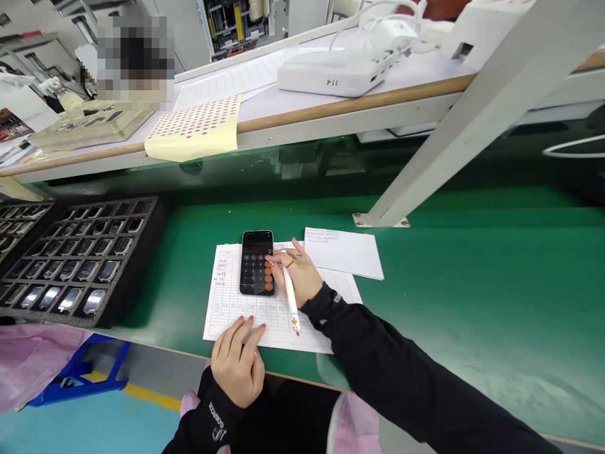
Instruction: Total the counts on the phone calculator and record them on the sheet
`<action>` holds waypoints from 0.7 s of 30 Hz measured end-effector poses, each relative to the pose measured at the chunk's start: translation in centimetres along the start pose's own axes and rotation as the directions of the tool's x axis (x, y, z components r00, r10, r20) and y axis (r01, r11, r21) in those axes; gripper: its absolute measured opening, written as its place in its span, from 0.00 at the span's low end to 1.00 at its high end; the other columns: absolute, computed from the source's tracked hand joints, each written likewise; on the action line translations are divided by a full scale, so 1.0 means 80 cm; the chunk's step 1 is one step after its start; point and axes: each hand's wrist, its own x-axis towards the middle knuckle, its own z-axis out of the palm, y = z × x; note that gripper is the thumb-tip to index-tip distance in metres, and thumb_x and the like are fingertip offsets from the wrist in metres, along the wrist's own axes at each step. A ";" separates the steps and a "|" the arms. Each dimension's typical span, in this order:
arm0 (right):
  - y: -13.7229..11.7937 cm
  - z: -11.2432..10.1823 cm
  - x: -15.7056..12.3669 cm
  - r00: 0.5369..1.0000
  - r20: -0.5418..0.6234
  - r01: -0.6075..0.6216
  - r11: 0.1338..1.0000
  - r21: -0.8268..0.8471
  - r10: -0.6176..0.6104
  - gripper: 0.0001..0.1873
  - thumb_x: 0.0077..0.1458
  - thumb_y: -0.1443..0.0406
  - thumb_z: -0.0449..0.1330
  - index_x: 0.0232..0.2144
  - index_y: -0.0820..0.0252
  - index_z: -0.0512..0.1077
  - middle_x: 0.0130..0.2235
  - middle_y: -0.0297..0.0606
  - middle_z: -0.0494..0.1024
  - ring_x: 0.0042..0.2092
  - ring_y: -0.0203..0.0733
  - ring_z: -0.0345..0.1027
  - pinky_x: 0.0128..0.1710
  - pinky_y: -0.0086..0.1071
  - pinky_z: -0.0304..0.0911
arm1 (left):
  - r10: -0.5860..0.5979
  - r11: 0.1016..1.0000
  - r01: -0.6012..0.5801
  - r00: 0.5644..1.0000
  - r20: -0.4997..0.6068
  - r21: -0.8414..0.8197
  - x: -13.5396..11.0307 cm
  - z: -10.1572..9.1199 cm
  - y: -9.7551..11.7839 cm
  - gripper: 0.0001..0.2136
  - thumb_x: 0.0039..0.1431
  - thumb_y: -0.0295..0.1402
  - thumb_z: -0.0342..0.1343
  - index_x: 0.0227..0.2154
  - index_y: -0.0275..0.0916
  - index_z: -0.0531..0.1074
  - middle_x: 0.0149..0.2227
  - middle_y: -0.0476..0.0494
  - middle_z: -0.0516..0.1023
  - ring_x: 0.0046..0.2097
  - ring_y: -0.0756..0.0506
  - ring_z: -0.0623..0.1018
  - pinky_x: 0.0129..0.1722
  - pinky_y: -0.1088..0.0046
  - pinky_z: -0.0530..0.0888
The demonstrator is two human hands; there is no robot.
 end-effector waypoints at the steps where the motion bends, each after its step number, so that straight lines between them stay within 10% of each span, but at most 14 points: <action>1: -0.002 -0.001 0.000 1.000 -0.015 0.005 1.000 0.016 -0.005 0.05 0.58 0.69 0.53 0.36 0.55 0.67 0.36 0.36 0.81 0.40 0.43 0.75 0.59 0.59 0.57 | -0.001 1.000 0.001 1.000 0.001 -0.003 0.000 0.000 0.000 0.19 0.56 0.25 0.47 0.49 0.39 0.73 0.51 0.42 0.75 0.55 0.42 0.71 0.52 0.65 0.66; 21: -0.033 0.008 -0.007 0.948 0.217 0.187 0.961 0.206 -0.231 0.05 0.56 0.70 0.52 0.32 0.54 0.66 0.41 0.35 0.81 0.49 0.43 0.71 0.60 0.58 0.55 | 0.013 1.000 -0.013 1.000 -0.001 0.011 0.002 -0.001 -0.001 0.19 0.56 0.25 0.47 0.49 0.39 0.73 0.50 0.42 0.76 0.54 0.42 0.72 0.52 0.66 0.66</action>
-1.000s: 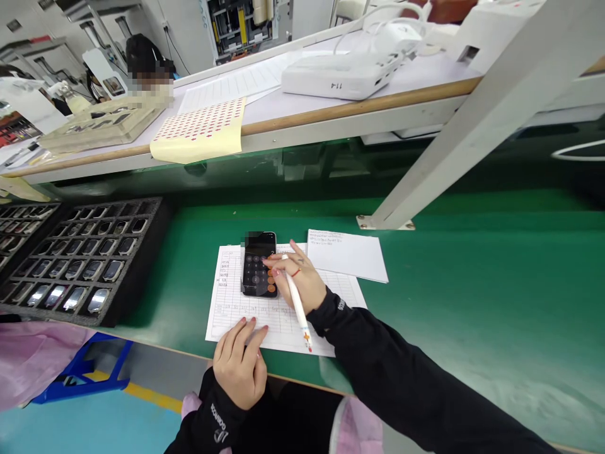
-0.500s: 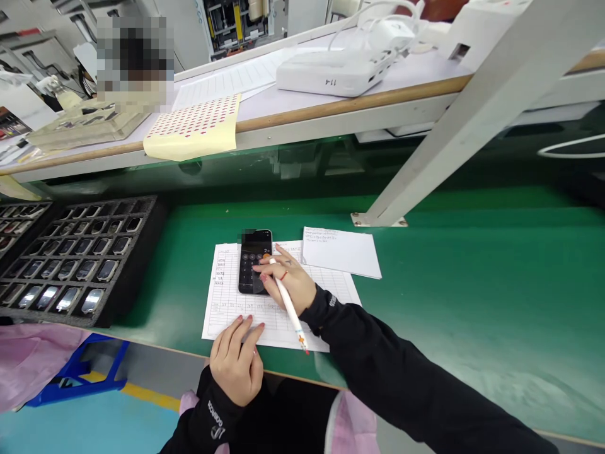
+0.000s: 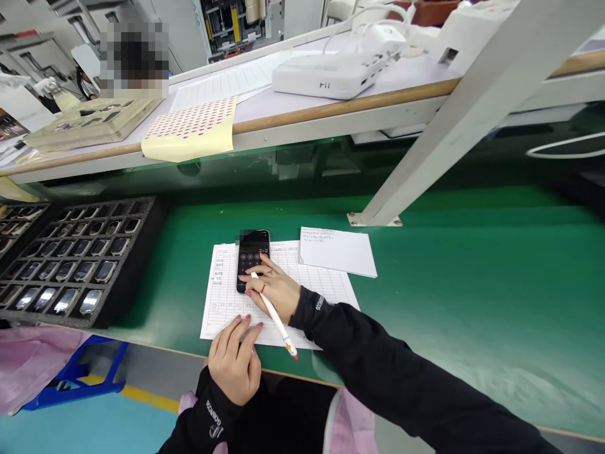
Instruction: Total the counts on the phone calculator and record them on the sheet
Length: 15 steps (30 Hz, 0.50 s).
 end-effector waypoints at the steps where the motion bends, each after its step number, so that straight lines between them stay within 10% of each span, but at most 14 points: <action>1: 0.000 -0.001 0.000 1.000 -0.004 0.000 1.000 0.000 0.000 0.05 0.56 0.70 0.52 0.32 0.54 0.66 0.41 0.35 0.81 0.49 0.43 0.71 0.60 0.57 0.54 | 0.001 1.000 -0.001 1.000 0.000 0.000 0.000 0.000 0.000 0.19 0.56 0.25 0.47 0.49 0.38 0.73 0.50 0.42 0.76 0.54 0.42 0.72 0.52 0.66 0.66; 15: -0.006 -0.024 -0.022 0.989 -0.118 -0.090 0.996 0.004 0.089 0.08 0.55 0.70 0.54 0.36 0.53 0.67 0.37 0.35 0.81 0.43 0.42 0.74 0.57 0.53 0.60 | 0.002 1.000 -0.002 1.000 0.000 0.005 0.001 -0.001 0.001 0.19 0.56 0.25 0.47 0.49 0.39 0.73 0.50 0.42 0.76 0.54 0.42 0.72 0.51 0.66 0.67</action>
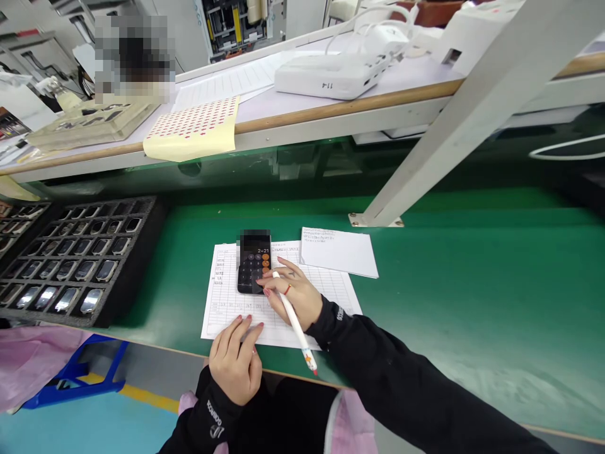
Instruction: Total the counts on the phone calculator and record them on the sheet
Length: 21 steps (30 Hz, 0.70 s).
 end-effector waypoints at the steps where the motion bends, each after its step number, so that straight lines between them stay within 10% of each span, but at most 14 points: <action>1: 0.000 0.000 0.000 1.000 -0.008 -0.001 1.000 -0.002 0.001 0.08 0.55 0.71 0.54 0.36 0.53 0.67 0.37 0.35 0.81 0.42 0.42 0.75 0.56 0.53 0.60 | -0.001 1.000 0.001 1.000 -0.001 -0.003 0.000 0.000 0.000 0.19 0.56 0.25 0.47 0.49 0.39 0.73 0.50 0.42 0.76 0.54 0.42 0.72 0.51 0.66 0.67; 21: -0.009 0.017 0.002 0.996 0.085 -0.021 0.993 0.117 0.011 0.17 0.51 0.68 0.56 0.43 0.54 0.58 0.48 0.45 0.76 0.54 0.50 0.67 0.60 0.60 0.50 | 0.008 1.000 -0.008 1.000 -0.013 0.013 0.000 0.000 0.000 0.18 0.56 0.26 0.47 0.47 0.38 0.74 0.49 0.42 0.77 0.53 0.43 0.73 0.51 0.67 0.67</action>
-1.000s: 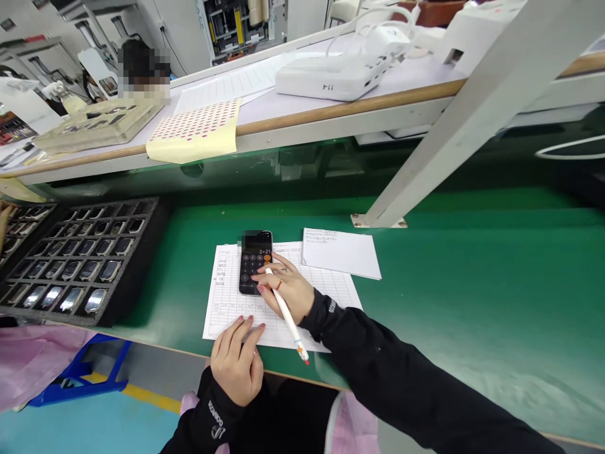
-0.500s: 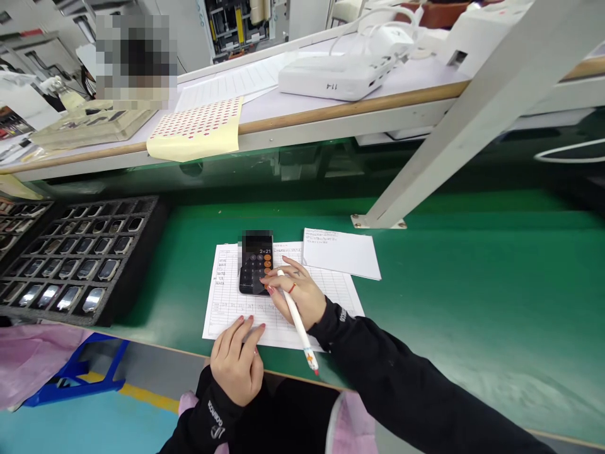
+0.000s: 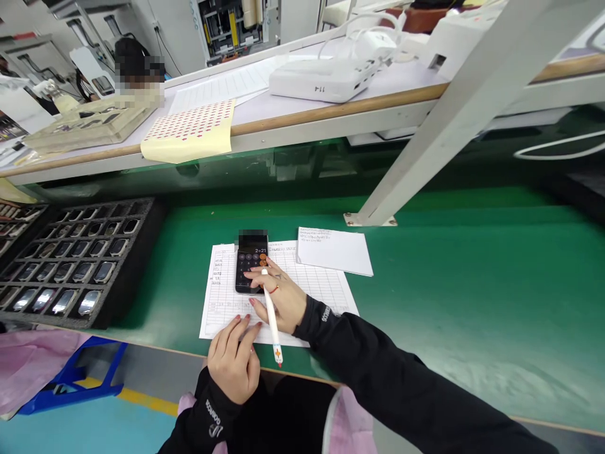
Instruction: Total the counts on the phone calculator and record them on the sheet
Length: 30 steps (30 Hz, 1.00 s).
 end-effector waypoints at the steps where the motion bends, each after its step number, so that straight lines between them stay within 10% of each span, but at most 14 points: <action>1: 0.001 0.000 -0.001 1.000 -0.007 -0.013 1.000 -0.002 0.013 0.17 0.51 0.68 0.56 0.44 0.54 0.58 0.49 0.45 0.76 0.54 0.50 0.67 0.60 0.60 0.50 | -0.001 1.000 0.001 1.000 0.001 0.000 0.000 0.000 0.000 0.18 0.56 0.26 0.47 0.47 0.39 0.74 0.49 0.42 0.76 0.53 0.43 0.73 0.51 0.67 0.67; 30: 0.015 0.009 0.020 1.000 0.026 0.011 1.000 -0.027 -0.010 0.16 0.44 0.71 0.54 0.38 0.54 0.58 0.46 0.43 0.77 0.53 0.51 0.66 0.60 0.65 0.46 | 0.003 1.000 -0.003 1.000 -0.008 -0.015 0.000 0.000 0.000 0.18 0.56 0.25 0.47 0.47 0.39 0.74 0.49 0.42 0.77 0.53 0.42 0.73 0.51 0.66 0.67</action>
